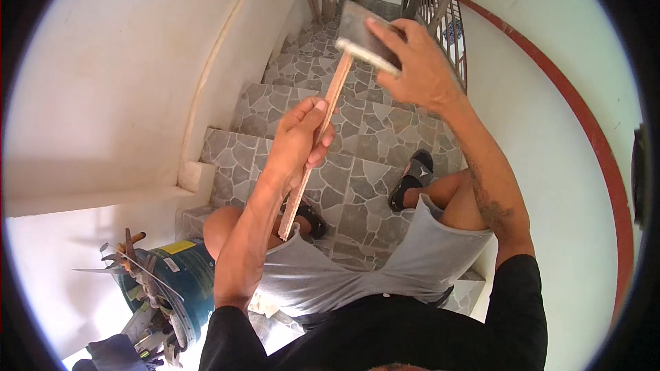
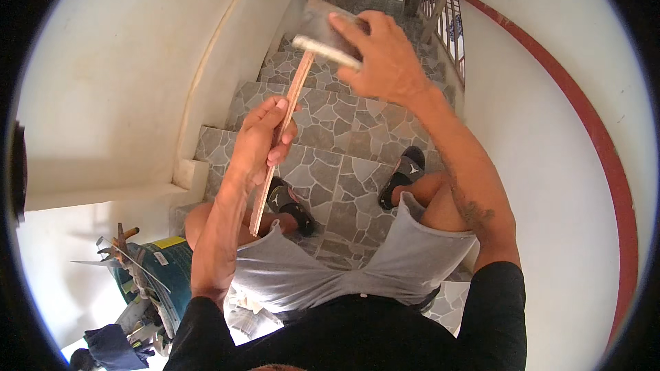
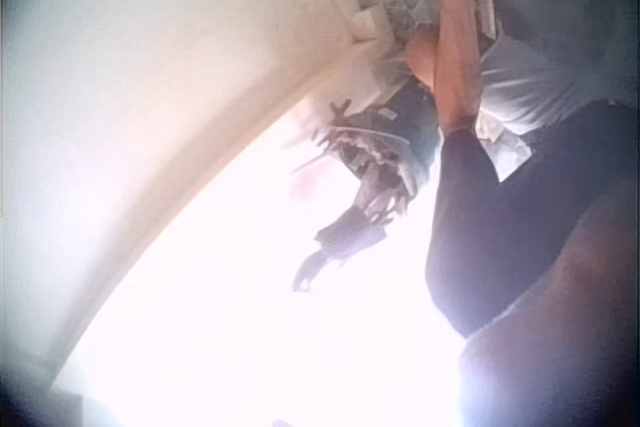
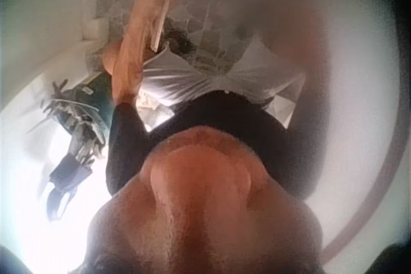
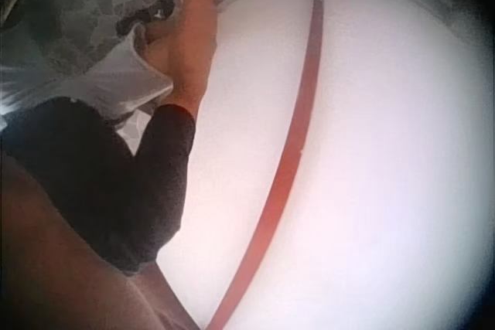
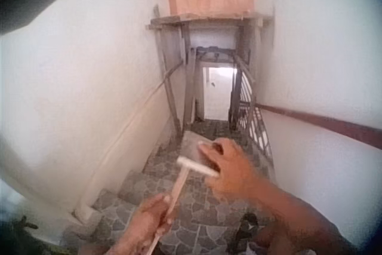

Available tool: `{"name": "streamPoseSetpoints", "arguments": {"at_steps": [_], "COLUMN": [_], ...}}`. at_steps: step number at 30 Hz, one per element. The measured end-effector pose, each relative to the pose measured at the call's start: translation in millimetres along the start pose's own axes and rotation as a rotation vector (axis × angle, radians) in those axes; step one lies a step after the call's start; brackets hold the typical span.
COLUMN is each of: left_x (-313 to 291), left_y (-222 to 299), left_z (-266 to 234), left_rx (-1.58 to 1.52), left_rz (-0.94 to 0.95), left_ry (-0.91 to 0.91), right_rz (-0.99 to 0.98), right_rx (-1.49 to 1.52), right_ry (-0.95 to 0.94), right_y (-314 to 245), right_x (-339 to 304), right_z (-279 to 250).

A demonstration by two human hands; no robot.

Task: The person scrapes a wooden strip using a metal scraper and sands its edges and surfaces with a sanding block while sitting on stairs.

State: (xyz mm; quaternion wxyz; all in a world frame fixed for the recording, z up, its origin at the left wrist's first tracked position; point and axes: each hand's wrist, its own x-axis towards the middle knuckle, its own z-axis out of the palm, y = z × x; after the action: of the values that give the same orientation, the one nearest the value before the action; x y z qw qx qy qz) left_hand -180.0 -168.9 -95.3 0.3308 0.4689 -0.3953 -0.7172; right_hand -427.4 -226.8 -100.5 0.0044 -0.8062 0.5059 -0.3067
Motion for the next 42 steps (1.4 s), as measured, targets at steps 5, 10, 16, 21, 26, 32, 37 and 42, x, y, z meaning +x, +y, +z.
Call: {"name": "streamPoseSetpoints", "arguments": {"at_steps": [5,10,16,21,26,32,37,42], "left_x": [-0.7,-0.9,7.9,6.6,11.4,6.9,10.0,3.1], "left_y": [-4.3,-2.4,-11.1,-17.8,-19.4,-25.0,-23.7,-14.4], "left_z": [-10.2,-0.4,-5.6,-8.3,-5.7,-9.9,-17.2,-3.6], "left_rx": [-0.055,0.055,0.243,0.434,0.519,0.569,0.602,0.562], "left_rz": [-0.003,0.023,0.173,0.295,0.401,0.363,0.421,0.317], "left_ry": [-0.003,0.019,0.094,0.170,0.178,0.204,0.209,0.214], "right_rz": [-0.268,-0.147,-0.052,-0.224,-0.053,-0.237,-0.225,0.015], "right_rx": [0.077,0.037,-0.071,0.043,0.063,0.096,0.138,0.068], "right_ry": [-0.072,-0.007,-0.016,-0.089,-0.098,-0.126,-0.125,0.013], "right_y": [-25.3,0.5,3.7,-10.4,0.0,-10.5,-19.9,29.1], "right_x": [-14.0,-4.9,6.1,-9.9,-4.8,-16.8,-11.7,-3.4], "right_z": [8.2,4.8,0.5,2.5,-7.0,11.0,10.2,-8.9]}}
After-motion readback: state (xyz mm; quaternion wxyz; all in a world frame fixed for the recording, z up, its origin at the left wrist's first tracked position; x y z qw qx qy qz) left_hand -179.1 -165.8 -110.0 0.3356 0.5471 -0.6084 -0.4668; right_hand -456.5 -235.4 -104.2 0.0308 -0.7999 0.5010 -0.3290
